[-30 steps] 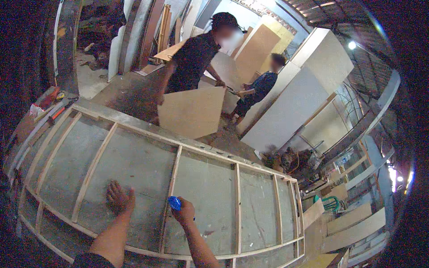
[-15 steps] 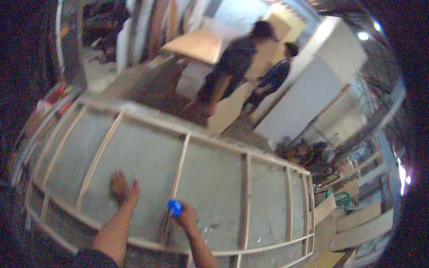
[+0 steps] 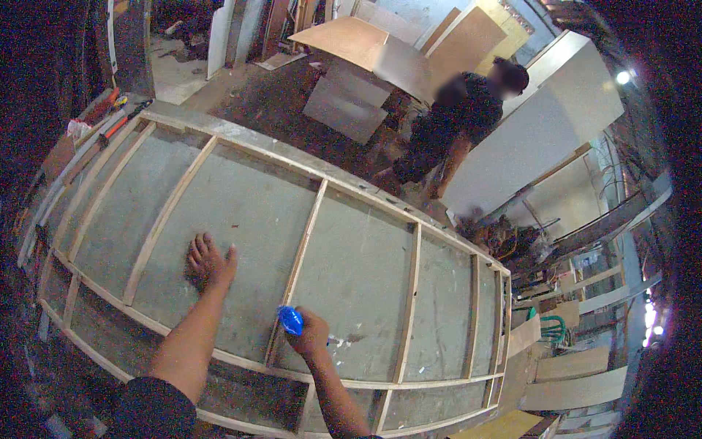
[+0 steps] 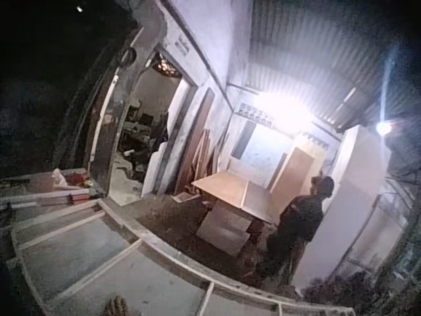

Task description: The person applies adhesive from a tube along the joints of a wooden frame, then positions and presses a large plywood panel onto the frame to bond it. The person works in a workshop with tools and materials visible.

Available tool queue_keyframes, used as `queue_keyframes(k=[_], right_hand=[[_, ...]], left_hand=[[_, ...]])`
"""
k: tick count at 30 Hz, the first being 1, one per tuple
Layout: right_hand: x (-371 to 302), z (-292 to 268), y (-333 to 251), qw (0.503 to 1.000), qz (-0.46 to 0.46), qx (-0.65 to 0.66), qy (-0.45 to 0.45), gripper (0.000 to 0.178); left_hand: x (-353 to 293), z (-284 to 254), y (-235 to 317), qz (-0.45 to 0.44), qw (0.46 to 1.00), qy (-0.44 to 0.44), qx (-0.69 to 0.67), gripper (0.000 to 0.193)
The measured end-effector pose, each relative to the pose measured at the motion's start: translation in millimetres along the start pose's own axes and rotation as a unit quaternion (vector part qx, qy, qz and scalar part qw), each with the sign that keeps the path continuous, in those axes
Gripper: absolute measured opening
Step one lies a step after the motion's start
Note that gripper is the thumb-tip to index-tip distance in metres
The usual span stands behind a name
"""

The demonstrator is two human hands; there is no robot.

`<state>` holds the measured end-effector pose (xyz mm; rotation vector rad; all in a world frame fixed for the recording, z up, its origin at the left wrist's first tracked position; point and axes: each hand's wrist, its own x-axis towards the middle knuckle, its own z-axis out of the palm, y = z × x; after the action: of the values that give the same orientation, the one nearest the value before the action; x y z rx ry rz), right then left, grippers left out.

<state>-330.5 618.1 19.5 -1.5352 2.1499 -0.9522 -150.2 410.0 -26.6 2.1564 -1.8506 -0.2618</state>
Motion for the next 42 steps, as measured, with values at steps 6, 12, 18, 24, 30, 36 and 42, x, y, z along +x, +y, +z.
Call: queue_keyframes(k=[6, 12, 18, 24, 30, 36, 42], right_hand=[[-16.3, -3.7, -1.4, 1.000, -0.014, -0.010, -0.020, 0.021], [-25.8, -6.3, -5.2, 0.998, 0.025, 0.012, -0.061, 0.026], [-35.5, -5.7, -1.0, 0.998, 0.007, 0.013, -0.054, 0.032], [-34.2, -7.5, -0.3, 0.996, 0.015, 0.023, -0.086, 0.033], [-37.3, -11.1, -1.0, 0.992, 0.032, 0.032, -0.116, 0.037], [-40.2, -13.1, -3.0, 0.973, 0.096, -0.023, -0.208, 0.034], [-79.2, -29.1, -5.3, 0.987, 0.035, -0.038, -0.149, 0.035]], left_hand=[[1.2, 4.3, 1.9, -0.008, 1.000, -0.001, 0.010, 0.084], [0.6, 6.2, 0.7, 0.002, 1.000, 0.000, 0.019, 0.085], [-0.3, 1.4, 2.5, 0.005, 0.999, 0.008, 0.035, 0.084], [-2.9, -2.1, 8.5, -0.011, 1.000, -0.013, 0.019, 0.083], [-1.8, 2.4, 6.9, 0.001, 0.999, 0.004, 0.044, 0.082], [1.9, 9.6, 3.2, -0.002, 0.998, -0.002, 0.057, 0.082], [0.9, 21.2, -2.6, 0.006, 0.996, 0.020, 0.083, 0.084]])
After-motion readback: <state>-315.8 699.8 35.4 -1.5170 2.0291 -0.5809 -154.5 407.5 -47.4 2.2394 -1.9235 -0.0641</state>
